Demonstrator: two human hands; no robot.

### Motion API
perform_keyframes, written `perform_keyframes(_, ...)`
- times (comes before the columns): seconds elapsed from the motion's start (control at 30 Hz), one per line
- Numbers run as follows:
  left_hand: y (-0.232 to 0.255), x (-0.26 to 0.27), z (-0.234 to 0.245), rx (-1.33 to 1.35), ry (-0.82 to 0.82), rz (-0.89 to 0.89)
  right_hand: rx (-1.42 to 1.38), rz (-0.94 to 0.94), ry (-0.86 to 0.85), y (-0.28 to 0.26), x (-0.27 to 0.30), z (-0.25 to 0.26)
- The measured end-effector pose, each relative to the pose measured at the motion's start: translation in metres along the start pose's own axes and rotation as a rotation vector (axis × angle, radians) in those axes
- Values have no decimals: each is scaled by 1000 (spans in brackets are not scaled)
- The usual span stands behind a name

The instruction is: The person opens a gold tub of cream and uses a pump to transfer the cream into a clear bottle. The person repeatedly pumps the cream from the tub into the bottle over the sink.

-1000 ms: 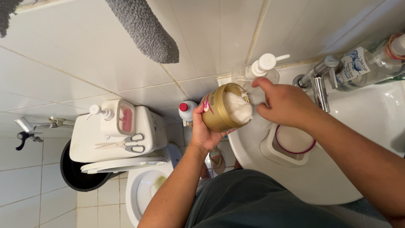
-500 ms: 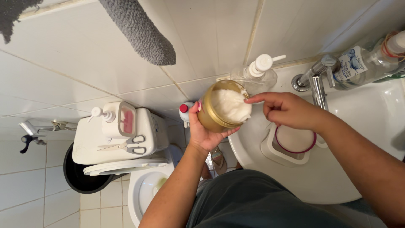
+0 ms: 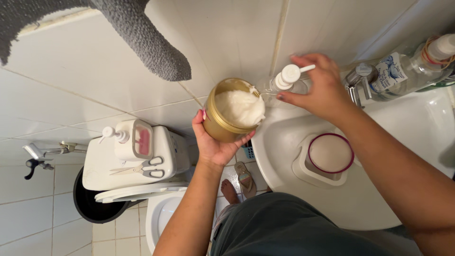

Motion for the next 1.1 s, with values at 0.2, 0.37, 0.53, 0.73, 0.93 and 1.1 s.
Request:
perform_keyframes(0.2, 19, 15, -12, -70, -59, -79, -650, -506, -219, 17, 1, -42)
perform_keyframes(0.37, 23, 20, -19, -26, -58, -82, -621, -566, -244, 19, -7, -35)
perform_keyframes(0.53, 25, 22, -25, -37, -51, -116, -762, -697, -220, 27, -17, -17)
perform_keyframes(0.73, 27, 20, -31, -107, -30, -187, -747, -594, -86, 39, -34, 29)
perform_keyframes(0.93, 26, 12, -37, -111, -61, -203, -855, -726, 21, 37, -44, 63)
perform_keyframes(1.1, 24, 8, -41, -110, -55, -207, -679, -555, -73, 32, -39, 58)
Point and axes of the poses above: each hand's wrist, its own x-axis away from the middle knuckle, its own z-axis out of the back of the hand, y = z × x, the point moved 4 cm from there along -x, towards the middle knuckle, and after that the axes turned 12 degrees about y, right-handed, at the moved point
